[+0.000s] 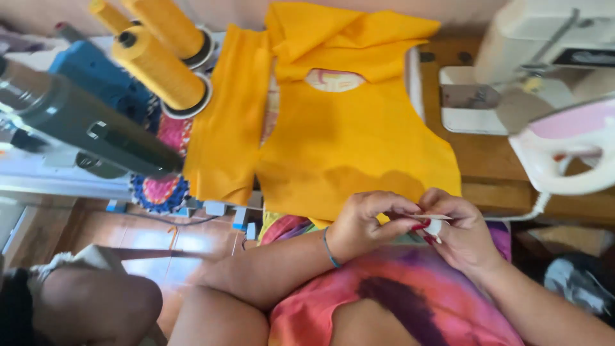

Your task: A person irons a yellow garment on a small board and then folds it at a sewing workstation.

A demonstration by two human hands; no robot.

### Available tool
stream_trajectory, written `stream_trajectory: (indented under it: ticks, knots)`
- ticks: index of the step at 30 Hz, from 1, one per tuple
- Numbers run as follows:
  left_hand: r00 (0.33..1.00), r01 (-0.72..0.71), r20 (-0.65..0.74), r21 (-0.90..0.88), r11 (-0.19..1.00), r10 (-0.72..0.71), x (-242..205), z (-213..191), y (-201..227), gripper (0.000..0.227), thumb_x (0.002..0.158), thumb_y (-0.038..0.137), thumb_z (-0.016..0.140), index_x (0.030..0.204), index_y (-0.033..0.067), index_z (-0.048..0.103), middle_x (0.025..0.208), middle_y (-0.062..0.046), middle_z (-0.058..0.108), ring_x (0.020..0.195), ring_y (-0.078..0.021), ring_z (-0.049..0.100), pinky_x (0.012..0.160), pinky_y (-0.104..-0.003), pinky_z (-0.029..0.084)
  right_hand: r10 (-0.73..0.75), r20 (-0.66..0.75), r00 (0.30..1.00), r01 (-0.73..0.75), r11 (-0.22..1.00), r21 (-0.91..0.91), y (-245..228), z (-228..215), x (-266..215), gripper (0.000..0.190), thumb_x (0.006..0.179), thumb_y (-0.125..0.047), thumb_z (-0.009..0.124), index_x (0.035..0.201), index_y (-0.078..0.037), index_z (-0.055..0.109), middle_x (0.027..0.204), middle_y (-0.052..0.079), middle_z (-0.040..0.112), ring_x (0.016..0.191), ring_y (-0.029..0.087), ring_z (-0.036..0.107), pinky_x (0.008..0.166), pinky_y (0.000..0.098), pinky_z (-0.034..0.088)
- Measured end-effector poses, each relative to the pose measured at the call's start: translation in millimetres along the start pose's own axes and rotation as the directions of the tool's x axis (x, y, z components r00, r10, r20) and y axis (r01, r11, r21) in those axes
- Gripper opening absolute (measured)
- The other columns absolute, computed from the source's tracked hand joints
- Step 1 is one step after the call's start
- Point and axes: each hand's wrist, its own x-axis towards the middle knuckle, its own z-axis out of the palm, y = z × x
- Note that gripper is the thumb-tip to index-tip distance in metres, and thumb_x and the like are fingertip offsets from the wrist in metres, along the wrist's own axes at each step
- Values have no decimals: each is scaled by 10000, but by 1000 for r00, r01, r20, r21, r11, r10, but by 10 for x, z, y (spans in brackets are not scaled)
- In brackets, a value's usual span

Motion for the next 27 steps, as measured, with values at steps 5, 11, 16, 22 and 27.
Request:
stream_trajectory:
  ticks: [5, 11, 16, 22, 27]
  knots:
    - [988, 46, -143, -66, 997, -55, -82, -388, -130, 102, 918, 74, 779, 1020, 73, 767, 877, -94, 726, 754, -202, 722, 684, -302, 593, 87, 46, 995, -84, 995, -53, 137, 396, 233, 117, 829, 55, 752, 944, 45, 729, 871, 229, 601, 589, 168, 535, 438, 254, 467]
    - [990, 103, -113, 182, 978, -83, 164, -1080, -283, 88, 907, 41, 744, 976, 95, 741, 867, -62, 700, 757, -217, 708, 639, -291, 602, 171, 53, 984, -100, 772, -627, 199, 415, 852, 489, 754, 3, 806, 1233, 29, 710, 879, 81, 647, 807, 126, 594, 721, 281, 544]
    - [975, 205, -3, 387, 899, -221, 492, -1495, -709, 34, 915, 117, 712, 939, 139, 700, 763, -55, 718, 738, -245, 692, 688, -360, 576, 236, 12, 972, -105, 475, -874, 430, 438, 1439, 291, 821, 35, 756, 1099, -51, 777, 786, 83, 726, 721, 119, 628, 712, 322, 550]
    - [952, 275, -113, 727, 629, -286, 986, -1913, -1340, 386, 953, 181, 694, 1319, 101, 604, 1191, -157, 701, 1156, -378, 681, 994, -497, 557, 291, -55, 955, -118, 203, -972, 1074, -81, 2252, 218, 883, -93, 747, 1094, -116, 798, 923, 149, 742, 791, 304, 727, 694, 412, 564]
    - [908, 206, 3, 868, 451, -420, 1071, -1943, -1355, 575, 1082, 325, 541, 1588, 106, 377, 1622, -124, 424, 1554, -281, 318, 1302, -446, 177, 428, -207, 880, -425, 512, -746, 1333, -240, 2726, 281, 890, 84, 594, 1170, 79, 614, 945, 232, 663, 590, 287, 695, 510, 426, 638]
